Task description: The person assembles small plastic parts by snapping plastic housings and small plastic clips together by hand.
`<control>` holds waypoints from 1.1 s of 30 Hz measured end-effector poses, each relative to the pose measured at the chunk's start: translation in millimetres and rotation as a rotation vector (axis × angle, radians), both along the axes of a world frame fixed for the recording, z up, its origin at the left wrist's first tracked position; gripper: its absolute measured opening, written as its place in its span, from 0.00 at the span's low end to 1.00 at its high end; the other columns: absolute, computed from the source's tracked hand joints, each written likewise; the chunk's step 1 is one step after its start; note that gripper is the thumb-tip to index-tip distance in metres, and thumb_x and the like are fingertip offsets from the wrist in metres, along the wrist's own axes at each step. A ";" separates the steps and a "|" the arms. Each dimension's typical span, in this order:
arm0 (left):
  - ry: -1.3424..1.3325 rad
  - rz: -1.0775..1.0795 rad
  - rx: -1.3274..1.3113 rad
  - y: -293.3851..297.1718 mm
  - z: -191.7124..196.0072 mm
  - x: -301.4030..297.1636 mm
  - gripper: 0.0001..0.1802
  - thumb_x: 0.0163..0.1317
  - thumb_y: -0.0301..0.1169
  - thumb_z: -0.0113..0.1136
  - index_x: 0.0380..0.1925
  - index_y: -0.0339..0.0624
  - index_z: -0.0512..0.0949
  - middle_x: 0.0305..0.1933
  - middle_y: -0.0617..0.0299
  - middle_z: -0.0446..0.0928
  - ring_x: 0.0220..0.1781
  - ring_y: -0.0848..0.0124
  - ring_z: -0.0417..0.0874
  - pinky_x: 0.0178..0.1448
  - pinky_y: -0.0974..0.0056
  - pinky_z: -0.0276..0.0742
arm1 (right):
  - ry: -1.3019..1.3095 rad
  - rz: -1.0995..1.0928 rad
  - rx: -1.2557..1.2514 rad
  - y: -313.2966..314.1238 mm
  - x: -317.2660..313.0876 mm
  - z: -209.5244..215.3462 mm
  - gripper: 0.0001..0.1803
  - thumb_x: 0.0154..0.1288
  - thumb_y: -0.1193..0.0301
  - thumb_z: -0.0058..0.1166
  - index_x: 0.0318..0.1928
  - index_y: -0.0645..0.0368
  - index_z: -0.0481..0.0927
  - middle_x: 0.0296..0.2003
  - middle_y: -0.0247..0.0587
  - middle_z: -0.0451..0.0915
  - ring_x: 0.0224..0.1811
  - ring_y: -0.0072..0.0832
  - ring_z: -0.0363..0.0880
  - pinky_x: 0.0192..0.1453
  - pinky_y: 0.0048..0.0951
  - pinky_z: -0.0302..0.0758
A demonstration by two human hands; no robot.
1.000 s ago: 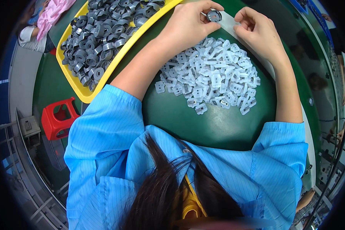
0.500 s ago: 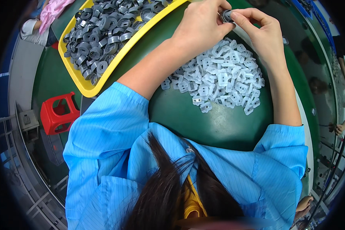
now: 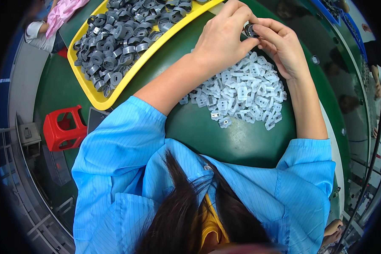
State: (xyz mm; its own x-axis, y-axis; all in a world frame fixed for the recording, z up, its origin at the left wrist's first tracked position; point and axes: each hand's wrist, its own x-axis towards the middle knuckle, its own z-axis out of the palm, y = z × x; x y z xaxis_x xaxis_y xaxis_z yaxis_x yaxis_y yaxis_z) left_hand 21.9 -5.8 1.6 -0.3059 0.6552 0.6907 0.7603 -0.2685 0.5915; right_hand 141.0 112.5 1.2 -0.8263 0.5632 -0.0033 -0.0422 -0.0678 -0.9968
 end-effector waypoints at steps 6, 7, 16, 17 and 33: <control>0.138 -0.142 -0.012 7.0 -15.0 -12.1 0.16 0.45 0.26 0.68 0.34 0.36 0.73 0.36 0.53 0.70 0.41 0.55 0.74 0.45 0.58 0.70 | -0.086 0.154 -0.021 21.0 9.5 9.2 0.10 0.59 0.72 0.60 0.40 0.63 0.81 0.31 0.34 0.81 0.30 0.16 0.78 0.36 0.16 0.74; 0.141 -0.146 -0.009 9.0 -13.6 -13.1 0.16 0.45 0.26 0.68 0.34 0.36 0.73 0.36 0.53 0.70 0.41 0.55 0.74 0.45 0.58 0.70 | -0.118 0.178 -0.058 21.8 11.5 12.6 0.10 0.59 0.73 0.61 0.39 0.64 0.81 0.30 0.35 0.81 0.31 0.17 0.79 0.38 0.17 0.76; 0.343 -0.083 -0.071 6.8 -17.0 -15.8 0.17 0.43 0.29 0.71 0.37 0.46 0.81 0.37 0.65 0.77 0.45 0.65 0.77 0.53 0.61 0.68 | -0.318 0.038 0.454 5.4 10.0 19.3 0.08 0.49 0.76 0.58 0.32 0.66 0.79 0.24 0.35 0.80 0.26 0.17 0.77 0.33 0.17 0.72; 0.353 -0.049 -0.095 6.9 -17.8 -15.6 0.17 0.44 0.29 0.71 0.37 0.47 0.81 0.37 0.65 0.77 0.45 0.66 0.77 0.53 0.62 0.68 | -0.316 0.044 0.452 1.9 9.2 17.6 0.08 0.49 0.76 0.58 0.32 0.66 0.79 0.24 0.35 0.80 0.26 0.17 0.77 0.33 0.17 0.72; 0.190 -0.083 -0.004 7.4 -9.6 -14.2 0.17 0.44 0.29 0.68 0.37 0.42 0.79 0.37 0.59 0.75 0.43 0.60 0.78 0.48 0.58 0.72 | 0.002 0.190 -0.052 23.2 5.8 3.9 0.11 0.59 0.75 0.58 0.43 0.62 0.78 0.35 0.34 0.81 0.37 0.16 0.78 0.46 0.15 0.73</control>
